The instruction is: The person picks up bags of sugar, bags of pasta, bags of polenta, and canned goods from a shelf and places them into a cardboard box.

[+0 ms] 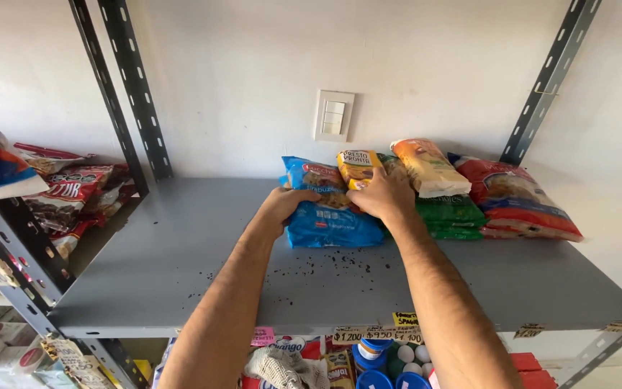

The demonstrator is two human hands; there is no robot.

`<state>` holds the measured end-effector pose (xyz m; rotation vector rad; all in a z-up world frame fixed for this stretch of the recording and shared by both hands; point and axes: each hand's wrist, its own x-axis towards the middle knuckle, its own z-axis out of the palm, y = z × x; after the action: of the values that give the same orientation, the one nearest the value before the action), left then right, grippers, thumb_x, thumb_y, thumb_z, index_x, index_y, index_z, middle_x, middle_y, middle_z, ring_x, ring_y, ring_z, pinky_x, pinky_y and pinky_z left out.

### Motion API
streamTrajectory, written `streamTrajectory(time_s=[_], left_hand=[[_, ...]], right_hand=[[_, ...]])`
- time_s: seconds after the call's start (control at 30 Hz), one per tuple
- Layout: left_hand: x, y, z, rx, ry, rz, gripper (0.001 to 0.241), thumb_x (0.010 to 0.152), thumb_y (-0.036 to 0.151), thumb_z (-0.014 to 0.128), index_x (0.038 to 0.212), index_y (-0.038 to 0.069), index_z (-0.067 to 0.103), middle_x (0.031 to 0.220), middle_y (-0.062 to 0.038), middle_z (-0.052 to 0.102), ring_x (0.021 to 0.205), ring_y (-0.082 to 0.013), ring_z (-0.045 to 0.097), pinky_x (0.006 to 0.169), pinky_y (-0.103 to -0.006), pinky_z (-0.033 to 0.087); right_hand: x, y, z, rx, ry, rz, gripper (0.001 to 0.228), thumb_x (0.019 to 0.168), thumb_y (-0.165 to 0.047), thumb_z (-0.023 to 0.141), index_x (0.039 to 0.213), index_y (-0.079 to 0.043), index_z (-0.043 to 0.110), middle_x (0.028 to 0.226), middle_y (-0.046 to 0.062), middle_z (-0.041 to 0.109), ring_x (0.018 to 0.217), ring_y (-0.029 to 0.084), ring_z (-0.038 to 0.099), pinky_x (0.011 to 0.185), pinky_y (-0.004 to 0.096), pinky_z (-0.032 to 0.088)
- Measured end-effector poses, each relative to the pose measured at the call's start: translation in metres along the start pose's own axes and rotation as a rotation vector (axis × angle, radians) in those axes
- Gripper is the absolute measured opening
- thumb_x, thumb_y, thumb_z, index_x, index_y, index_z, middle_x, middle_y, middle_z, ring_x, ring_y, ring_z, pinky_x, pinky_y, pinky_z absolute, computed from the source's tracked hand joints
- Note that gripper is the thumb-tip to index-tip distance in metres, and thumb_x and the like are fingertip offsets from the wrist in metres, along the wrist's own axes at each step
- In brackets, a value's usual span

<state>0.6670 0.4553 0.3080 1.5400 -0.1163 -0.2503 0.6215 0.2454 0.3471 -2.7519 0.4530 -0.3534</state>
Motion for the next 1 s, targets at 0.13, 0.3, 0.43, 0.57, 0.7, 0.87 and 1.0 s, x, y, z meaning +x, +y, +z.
streamTrajectory(time_s=[0.13, 0.3, 0.43, 0.57, 0.7, 0.87, 1.0], left_hand=[[-0.006, -0.001, -0.006, -0.071, -0.024, -0.011, 0.083, 0.075, 0.032, 0.099, 0.141, -0.007, 0.069, 0.117, -0.030, 0.076, 0.115, -0.0514, 0.074, 0.094, -0.0629, 0.063], [-0.011, -0.008, -0.006, 0.076, -0.002, 0.063, 0.074, 0.087, 0.038, 0.093, 0.146, 0.002, 0.068, 0.115, -0.023, 0.078, 0.111, -0.0444, 0.077, 0.096, -0.0601, 0.064], [-0.038, 0.003, 0.001, 0.033, 0.010, 0.085, 0.057, 0.093, 0.031, 0.087, 0.140, 0.003, 0.073, 0.109, -0.021, 0.079, 0.103, -0.0426, 0.078, 0.093, -0.0591, 0.064], [-0.065, 0.005, 0.012, -0.096, 0.039, 0.080, 0.062, 0.089, 0.030, 0.091, 0.144, 0.007, 0.073, 0.098, -0.019, 0.081, 0.089, -0.0373, 0.080, 0.085, -0.0527, 0.066], [-0.105, 0.017, 0.017, -0.177, 0.025, 0.125, 0.055, 0.095, 0.021, 0.085, 0.144, 0.000, 0.070, 0.081, -0.019, 0.078, 0.069, -0.0309, 0.078, 0.072, -0.0465, 0.067], [-0.172, 0.034, 0.028, -0.287, 0.023, 0.115, 0.049, 0.090, 0.016, 0.087, 0.133, -0.002, 0.074, 0.074, -0.017, 0.076, 0.062, -0.0274, 0.078, 0.063, -0.0417, 0.067], [-0.228, 0.038, 0.034, -0.333, 0.031, 0.136, 0.053, 0.089, 0.016, 0.088, 0.137, 0.000, 0.074, 0.087, -0.022, 0.080, 0.074, -0.0335, 0.083, 0.074, -0.0471, 0.068]], right_hand=[[-0.004, -0.004, -0.003, 0.003, -0.093, 0.038, 0.122, 0.070, -0.094, 0.064, 0.160, -0.012, 0.052, 0.166, 0.032, 0.043, 0.152, 0.050, 0.048, 0.118, 0.060, 0.047], [0.000, 0.004, 0.013, 0.037, -0.113, 0.024, 0.104, 0.080, -0.075, 0.061, 0.164, -0.015, 0.048, 0.147, 0.029, 0.065, 0.134, 0.050, 0.067, 0.103, 0.057, 0.058], [-0.033, -0.008, -0.010, 0.172, -0.073, 0.047, 0.079, 0.093, -0.049, 0.056, 0.164, -0.016, 0.053, 0.154, 0.027, 0.063, 0.142, 0.048, 0.061, 0.112, 0.056, 0.055], [-0.035, 0.008, -0.003, 0.195, 0.031, 0.048, 0.077, 0.088, -0.054, 0.064, 0.157, -0.022, 0.063, 0.147, 0.019, 0.071, 0.137, 0.041, 0.067, 0.111, 0.052, 0.056], [-0.078, 0.005, -0.024, 0.312, 0.121, -0.004, 0.071, 0.091, -0.041, 0.064, 0.158, -0.017, 0.065, 0.147, 0.022, 0.070, 0.138, 0.044, 0.066, 0.113, 0.054, 0.055], [-0.132, 0.022, -0.033, 0.246, 0.301, -0.116, 0.066, 0.091, -0.042, 0.071, 0.152, -0.017, 0.068, 0.133, 0.021, 0.075, 0.125, 0.043, 0.073, 0.106, 0.055, 0.058], [-0.191, 0.029, -0.051, 0.214, 0.461, -0.198, 0.065, 0.088, -0.038, 0.076, 0.149, -0.015, 0.069, 0.126, 0.022, 0.076, 0.118, 0.044, 0.075, 0.101, 0.056, 0.060]])
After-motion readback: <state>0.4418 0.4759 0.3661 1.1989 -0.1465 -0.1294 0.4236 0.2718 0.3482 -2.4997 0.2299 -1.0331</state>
